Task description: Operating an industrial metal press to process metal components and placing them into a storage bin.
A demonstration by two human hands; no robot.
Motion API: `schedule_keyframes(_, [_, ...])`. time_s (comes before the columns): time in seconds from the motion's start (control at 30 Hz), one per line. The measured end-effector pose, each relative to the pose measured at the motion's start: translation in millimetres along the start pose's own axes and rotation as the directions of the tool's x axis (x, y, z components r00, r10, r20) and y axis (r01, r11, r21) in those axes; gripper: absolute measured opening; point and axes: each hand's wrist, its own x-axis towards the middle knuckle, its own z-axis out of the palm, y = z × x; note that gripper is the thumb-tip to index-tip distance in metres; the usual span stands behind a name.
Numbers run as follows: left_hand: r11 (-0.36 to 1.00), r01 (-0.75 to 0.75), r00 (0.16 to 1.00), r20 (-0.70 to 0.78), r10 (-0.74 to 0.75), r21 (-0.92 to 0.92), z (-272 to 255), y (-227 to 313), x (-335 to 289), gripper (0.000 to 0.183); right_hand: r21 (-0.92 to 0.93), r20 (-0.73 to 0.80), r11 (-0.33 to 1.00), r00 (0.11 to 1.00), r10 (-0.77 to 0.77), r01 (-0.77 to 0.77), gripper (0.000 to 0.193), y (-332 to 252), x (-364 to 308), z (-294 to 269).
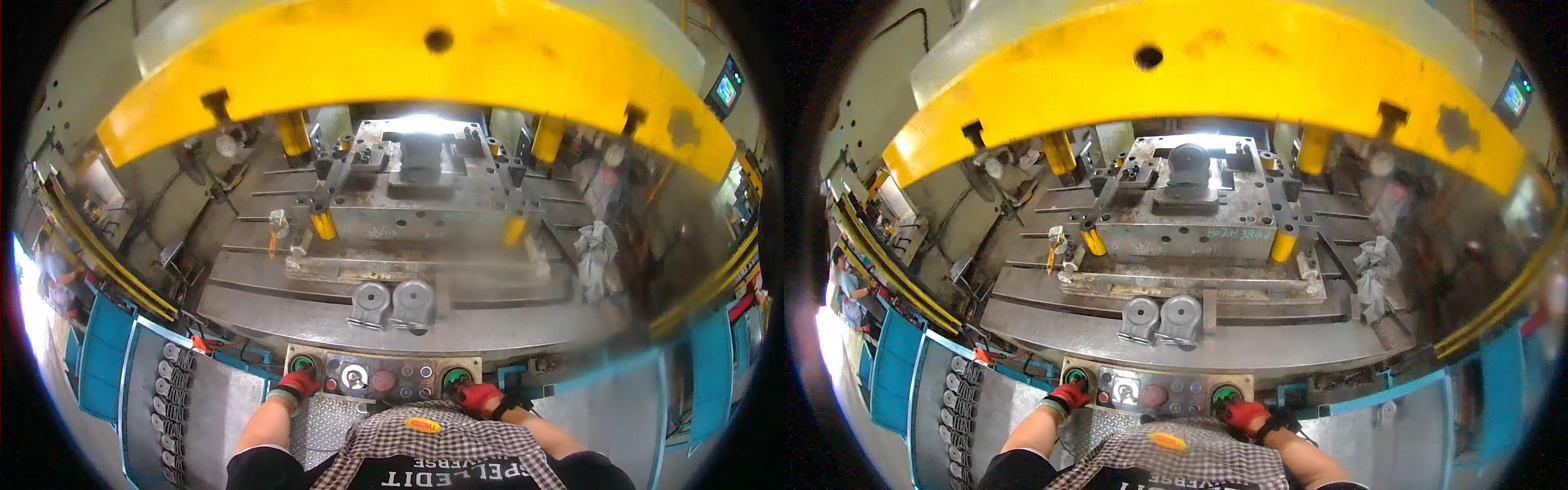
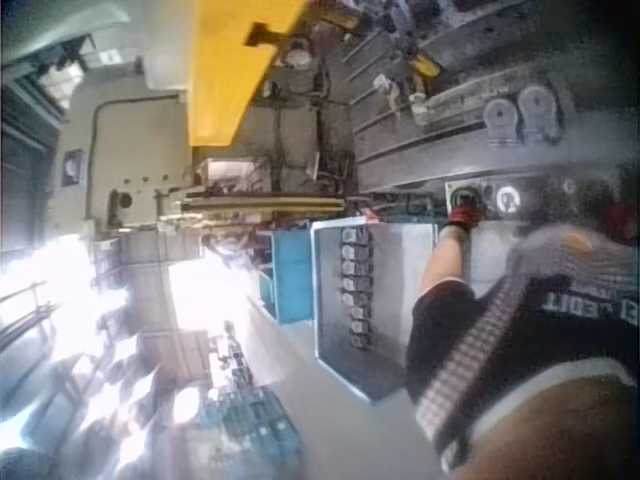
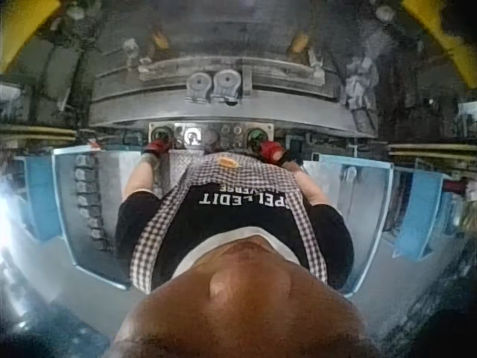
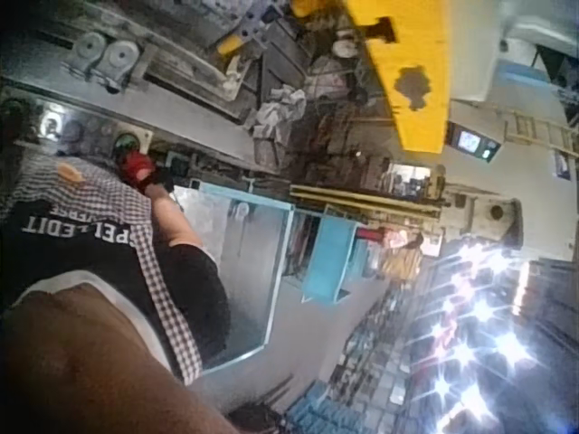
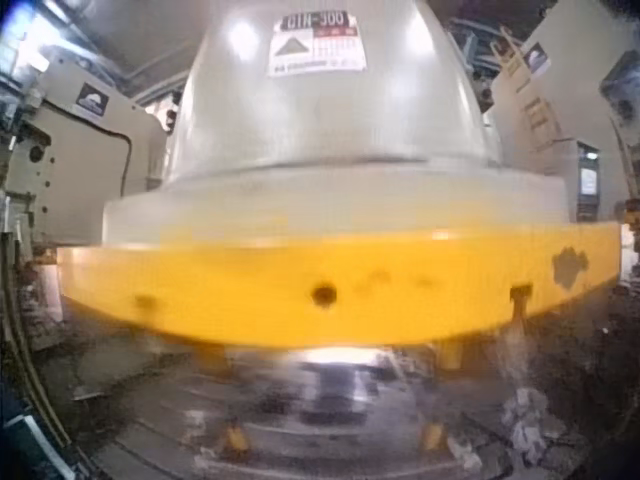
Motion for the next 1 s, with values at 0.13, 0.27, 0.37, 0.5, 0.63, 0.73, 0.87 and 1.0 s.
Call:
schedule_keyframes(0.13, [0.999,0.028,0.999,0.019,-0.028,0.019,-5.5,7.9,-0.8,0.079,0.013,-0.011,1.000,1.000,-0.007,0.007,0.042,2.6,1.0,3.3])
schedule_keyframes(0.27, [0.999,0.039,0.999,-0.017,-0.039,0.037,-5.6,11.6,-3.3,0.080,-0.043,0.019,0.999,1.000,0.016,-0.015,0.038,-1.4,-1.9,-1.9])
schedule_keyframes(0.37, [0.998,0.047,0.998,-0.031,-0.045,0.050,11.1,-8.1,9.9,0.074,-0.020,0.056,1.000,0.998,0.019,-0.018,0.039,-8.8,-1.9,-13.6])
schedule_keyframes(0.5, [0.997,0.052,0.996,-0.068,-0.049,0.052,6.9,-0.9,6.3,0.075,0.004,-0.035,1.000,0.999,-0.003,0.003,0.038,-5.6,-4.3,-7.1])
schedule_keyframes(0.63, [0.996,0.049,0.992,-0.116,-0.040,0.072,-2.4,9.7,-4.1,0.070,-0.002,-0.030,1.000,0.999,0.024,-0.024,0.037,0.3,-1.0,0.2])
schedule_keyframes(0.73, [0.975,0.168,0.979,-0.136,-0.149,0.144,-23.1,26.1,-6.7,0.060,0.130,0.019,0.988,0.997,0.077,-0.079,0.042,-5.6,-3.1,-10.3])
schedule_keyframes(0.87, [0.963,-0.269,0.766,-0.605,0.217,0.004,-59.2,120.0,-23.1,0.047,0.422,-0.054,0.890,0.975,0.215,-0.173,0.047,4.8,-27.9,-27.2])
schedule_keyframes(1.0, [0.762,-0.494,0.399,-0.669,0.627,0.419,-71.1,191.4,-16.8,0.053,0.706,-0.048,0.675,0.937,0.346,-0.214,0.044,24.3,-47.7,-9.6])
